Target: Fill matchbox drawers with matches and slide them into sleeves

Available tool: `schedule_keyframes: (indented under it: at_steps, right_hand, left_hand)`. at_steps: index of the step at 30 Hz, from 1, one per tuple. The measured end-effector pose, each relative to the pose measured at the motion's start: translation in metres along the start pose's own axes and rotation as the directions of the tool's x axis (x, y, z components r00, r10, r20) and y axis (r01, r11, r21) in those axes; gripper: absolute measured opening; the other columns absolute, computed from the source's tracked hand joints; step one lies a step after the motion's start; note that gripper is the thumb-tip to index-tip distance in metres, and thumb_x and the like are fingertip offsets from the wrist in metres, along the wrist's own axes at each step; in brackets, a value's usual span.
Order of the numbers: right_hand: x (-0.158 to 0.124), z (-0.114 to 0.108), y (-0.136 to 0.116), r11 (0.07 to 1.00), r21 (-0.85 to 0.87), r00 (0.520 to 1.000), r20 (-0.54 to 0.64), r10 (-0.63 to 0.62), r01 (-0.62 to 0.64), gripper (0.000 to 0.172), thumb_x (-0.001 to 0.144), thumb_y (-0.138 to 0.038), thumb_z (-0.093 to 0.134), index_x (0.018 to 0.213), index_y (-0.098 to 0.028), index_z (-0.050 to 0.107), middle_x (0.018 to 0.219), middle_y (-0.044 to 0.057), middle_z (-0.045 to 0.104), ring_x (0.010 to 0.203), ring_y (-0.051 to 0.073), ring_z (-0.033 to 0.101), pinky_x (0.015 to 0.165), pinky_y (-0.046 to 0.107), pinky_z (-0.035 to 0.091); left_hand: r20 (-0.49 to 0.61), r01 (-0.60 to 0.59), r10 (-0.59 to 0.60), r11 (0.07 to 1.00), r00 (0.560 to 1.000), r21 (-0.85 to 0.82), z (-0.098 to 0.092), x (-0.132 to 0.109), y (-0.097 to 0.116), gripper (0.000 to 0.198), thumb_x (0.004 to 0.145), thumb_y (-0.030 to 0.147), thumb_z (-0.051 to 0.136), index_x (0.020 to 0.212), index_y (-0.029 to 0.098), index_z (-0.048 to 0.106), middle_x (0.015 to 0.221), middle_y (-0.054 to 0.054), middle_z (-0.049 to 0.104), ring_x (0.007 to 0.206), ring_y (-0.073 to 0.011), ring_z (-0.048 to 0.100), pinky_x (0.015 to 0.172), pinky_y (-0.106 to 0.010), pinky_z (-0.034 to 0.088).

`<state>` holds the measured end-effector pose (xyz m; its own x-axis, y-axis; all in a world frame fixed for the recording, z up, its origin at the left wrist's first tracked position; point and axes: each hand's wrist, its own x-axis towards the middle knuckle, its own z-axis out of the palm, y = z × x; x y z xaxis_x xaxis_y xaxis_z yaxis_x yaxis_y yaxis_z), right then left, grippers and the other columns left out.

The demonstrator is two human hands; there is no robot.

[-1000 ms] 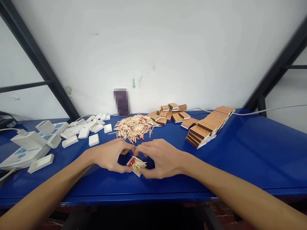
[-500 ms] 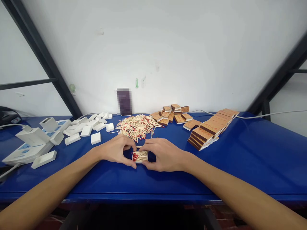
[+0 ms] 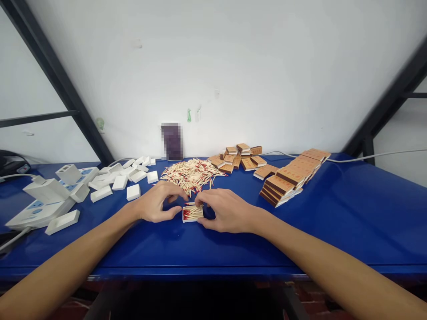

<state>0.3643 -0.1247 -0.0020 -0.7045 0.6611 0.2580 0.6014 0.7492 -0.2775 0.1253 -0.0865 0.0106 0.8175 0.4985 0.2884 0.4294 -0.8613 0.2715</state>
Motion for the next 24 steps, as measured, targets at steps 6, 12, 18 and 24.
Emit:
schedule_keyframes:
  at_steps: [6,12,18,24]
  right_hand:
    - [-0.0014,-0.003,-0.0028,0.997,-0.044,0.996,-0.055,0.064,-0.067,0.036,0.08,-0.043,0.062,0.106,-0.021,0.054,0.093,0.004,0.065,0.081,0.019,0.059,0.07,0.03,0.04]
    - [-0.0015,-0.0052,-0.0003,0.987,-0.125,0.993,-0.081,0.087,-0.097,0.01,0.087,-0.026,0.05,0.087,-0.019,0.057,0.081,0.003,0.063,0.07,0.015,0.054,0.063,0.028,0.034]
    - [0.0005,-0.0006,0.0029,0.991,-0.117,0.997,-0.045,0.059,-0.064,0.014,0.09,-0.025,0.047,0.08,-0.02,0.055,0.077,0.001,0.061,0.067,0.014,0.052,0.061,0.027,0.031]
    - [0.0023,0.0022,0.0026,0.991,-0.129,0.999,-0.046,0.029,-0.034,0.016,0.09,-0.023,0.047,0.076,-0.02,0.054,0.074,0.0,0.061,0.065,0.013,0.05,0.061,0.027,0.03]
  left_hand:
    - [0.079,0.05,-0.06,0.992,0.995,0.115,0.0004,0.0023,-0.0014,0.022,0.082,0.034,0.053,0.08,0.017,0.067,0.061,0.002,0.055,0.055,-0.0106,0.047,0.057,-0.025,0.032]
    - [0.111,0.016,-0.03,0.993,0.993,0.119,0.0037,0.0031,-0.0041,0.022,0.086,0.022,0.046,0.07,0.016,0.058,0.059,0.002,0.053,0.054,-0.0105,0.044,0.056,-0.025,0.03]
    - [0.134,-0.003,-0.002,0.999,0.991,0.039,0.0049,0.0035,-0.0042,0.014,0.081,0.016,0.048,0.069,0.016,0.056,0.059,0.003,0.053,0.053,-0.01,0.043,0.056,-0.024,0.03]
    - [0.132,0.017,-0.016,1.0,0.991,0.0,0.0069,0.0039,0.0009,0.014,0.082,0.017,0.048,0.07,0.016,0.056,0.056,0.004,0.049,0.051,-0.0091,0.041,0.054,-0.023,0.029]
